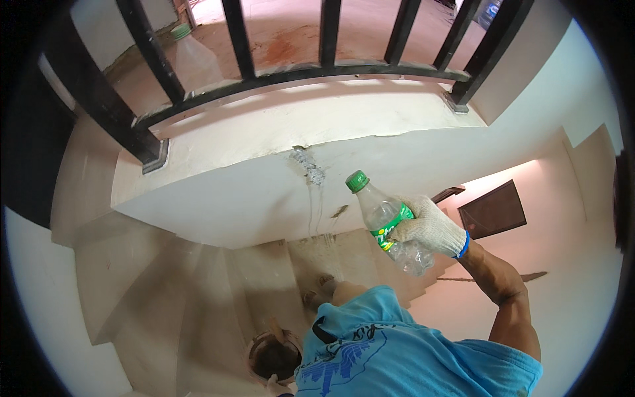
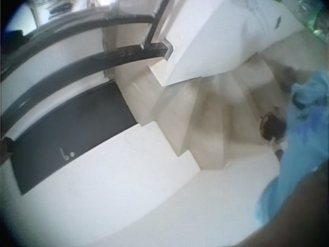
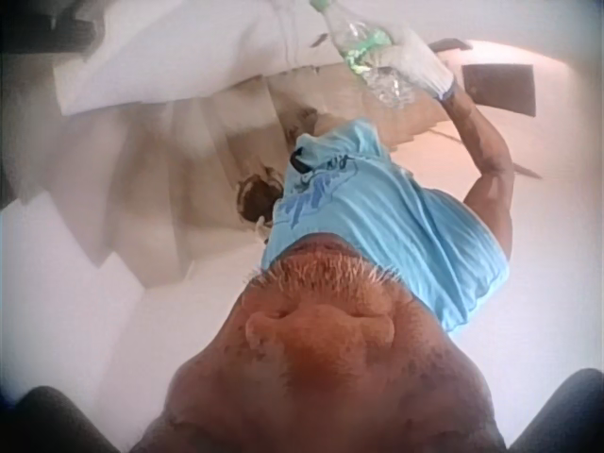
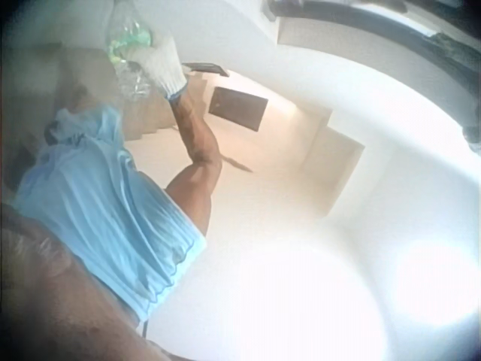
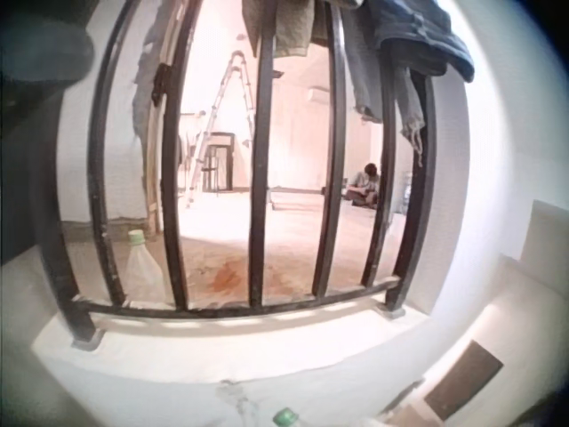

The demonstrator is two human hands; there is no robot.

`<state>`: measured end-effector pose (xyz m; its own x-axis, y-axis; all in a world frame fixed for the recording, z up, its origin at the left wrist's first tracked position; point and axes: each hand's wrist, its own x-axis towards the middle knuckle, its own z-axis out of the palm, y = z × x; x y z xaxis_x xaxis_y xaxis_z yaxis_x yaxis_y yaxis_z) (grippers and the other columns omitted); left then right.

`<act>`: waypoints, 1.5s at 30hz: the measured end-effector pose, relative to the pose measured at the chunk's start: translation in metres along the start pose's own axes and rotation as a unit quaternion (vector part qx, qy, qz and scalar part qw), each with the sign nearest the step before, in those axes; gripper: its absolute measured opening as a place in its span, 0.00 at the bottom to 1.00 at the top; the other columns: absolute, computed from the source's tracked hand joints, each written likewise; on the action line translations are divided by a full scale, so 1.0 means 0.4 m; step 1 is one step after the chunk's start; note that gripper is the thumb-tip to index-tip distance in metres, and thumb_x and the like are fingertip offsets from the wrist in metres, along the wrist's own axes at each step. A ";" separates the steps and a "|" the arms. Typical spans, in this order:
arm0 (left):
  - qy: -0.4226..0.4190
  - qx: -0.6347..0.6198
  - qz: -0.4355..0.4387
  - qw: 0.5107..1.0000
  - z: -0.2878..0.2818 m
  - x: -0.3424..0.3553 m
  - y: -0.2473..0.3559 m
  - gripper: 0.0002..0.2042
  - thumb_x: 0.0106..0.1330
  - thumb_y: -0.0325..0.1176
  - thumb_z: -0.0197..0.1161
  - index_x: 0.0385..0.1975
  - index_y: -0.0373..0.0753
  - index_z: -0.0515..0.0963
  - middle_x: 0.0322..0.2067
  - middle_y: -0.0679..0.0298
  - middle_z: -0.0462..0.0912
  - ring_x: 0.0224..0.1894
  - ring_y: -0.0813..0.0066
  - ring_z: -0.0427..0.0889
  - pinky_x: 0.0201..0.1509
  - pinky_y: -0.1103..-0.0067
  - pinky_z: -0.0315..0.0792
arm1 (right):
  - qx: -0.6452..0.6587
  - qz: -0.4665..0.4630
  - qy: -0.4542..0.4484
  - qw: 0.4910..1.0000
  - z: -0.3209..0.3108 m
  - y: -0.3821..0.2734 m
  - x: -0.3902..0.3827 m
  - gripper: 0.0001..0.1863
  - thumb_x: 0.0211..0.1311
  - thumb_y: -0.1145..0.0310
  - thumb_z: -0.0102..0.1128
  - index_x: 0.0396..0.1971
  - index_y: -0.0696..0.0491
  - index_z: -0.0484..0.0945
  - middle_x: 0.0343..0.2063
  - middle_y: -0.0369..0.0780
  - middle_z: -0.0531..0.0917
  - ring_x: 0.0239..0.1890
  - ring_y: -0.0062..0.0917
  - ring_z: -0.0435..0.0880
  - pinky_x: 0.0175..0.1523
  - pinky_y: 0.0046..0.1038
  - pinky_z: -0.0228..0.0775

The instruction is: The person pours water from a plastic bottle onto a damaged section of a white wall under a staircase. They then use a trowel to scoop cement from a bucket and apply it to the wetted area, smoothing the surface to repair the damage.

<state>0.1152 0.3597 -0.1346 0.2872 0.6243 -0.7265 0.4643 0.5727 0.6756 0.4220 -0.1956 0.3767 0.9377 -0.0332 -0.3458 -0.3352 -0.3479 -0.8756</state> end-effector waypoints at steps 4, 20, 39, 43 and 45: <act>-0.004 0.006 0.003 1.000 0.044 0.004 0.026 0.23 0.58 0.23 0.63 0.57 0.31 0.75 0.47 0.57 0.79 0.41 0.62 0.80 0.41 0.66 0.76 | 0.008 -0.039 0.025 0.999 -0.020 0.044 -0.012 0.27 0.51 0.68 0.76 0.53 0.58 0.82 0.40 0.40 0.88 0.44 0.24 0.85 0.52 0.31 0.78; -0.026 0.030 0.023 0.999 0.182 0.002 0.129 0.20 0.59 0.23 0.62 0.53 0.31 0.75 0.43 0.58 0.78 0.36 0.64 0.76 0.37 0.67 0.72 | 0.013 -0.066 0.106 0.992 -0.097 0.084 -0.042 0.28 0.47 0.72 0.76 0.52 0.60 0.81 0.39 0.44 0.87 0.45 0.27 0.85 0.54 0.32 0.76; 0.052 -0.028 0.039 0.998 0.100 -0.092 0.072 0.15 0.59 0.22 0.62 0.48 0.31 0.75 0.38 0.59 0.76 0.30 0.67 0.72 0.33 0.68 0.67 | -0.013 -0.085 0.147 0.985 -0.176 0.082 0.009 0.43 0.35 0.66 0.79 0.59 0.61 0.80 0.45 0.44 0.89 0.48 0.27 0.86 0.58 0.32 0.77; 0.066 -0.046 0.035 0.996 0.097 -0.119 0.041 0.15 0.59 0.22 0.62 0.47 0.31 0.75 0.37 0.59 0.76 0.29 0.68 0.71 0.32 0.68 0.66 | -0.017 -0.109 0.149 0.983 -0.183 0.084 0.027 0.41 0.34 0.66 0.80 0.57 0.61 0.80 0.44 0.42 0.88 0.47 0.24 0.86 0.56 0.31 0.77; 0.076 -0.056 0.036 0.995 0.094 -0.128 0.030 0.14 0.60 0.22 0.62 0.46 0.31 0.75 0.37 0.59 0.76 0.29 0.68 0.70 0.31 0.68 0.66 | -0.022 -0.129 0.141 0.981 -0.189 0.077 0.035 0.40 0.34 0.66 0.80 0.56 0.60 0.81 0.43 0.41 0.88 0.46 0.23 0.85 0.56 0.31 0.78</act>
<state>0.1376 0.3145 -0.0942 0.1834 0.7339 -0.6541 0.3474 0.5741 0.7415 0.4318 -0.2778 0.3705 0.9809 -0.1946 -0.0029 -0.0858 -0.4189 -0.9040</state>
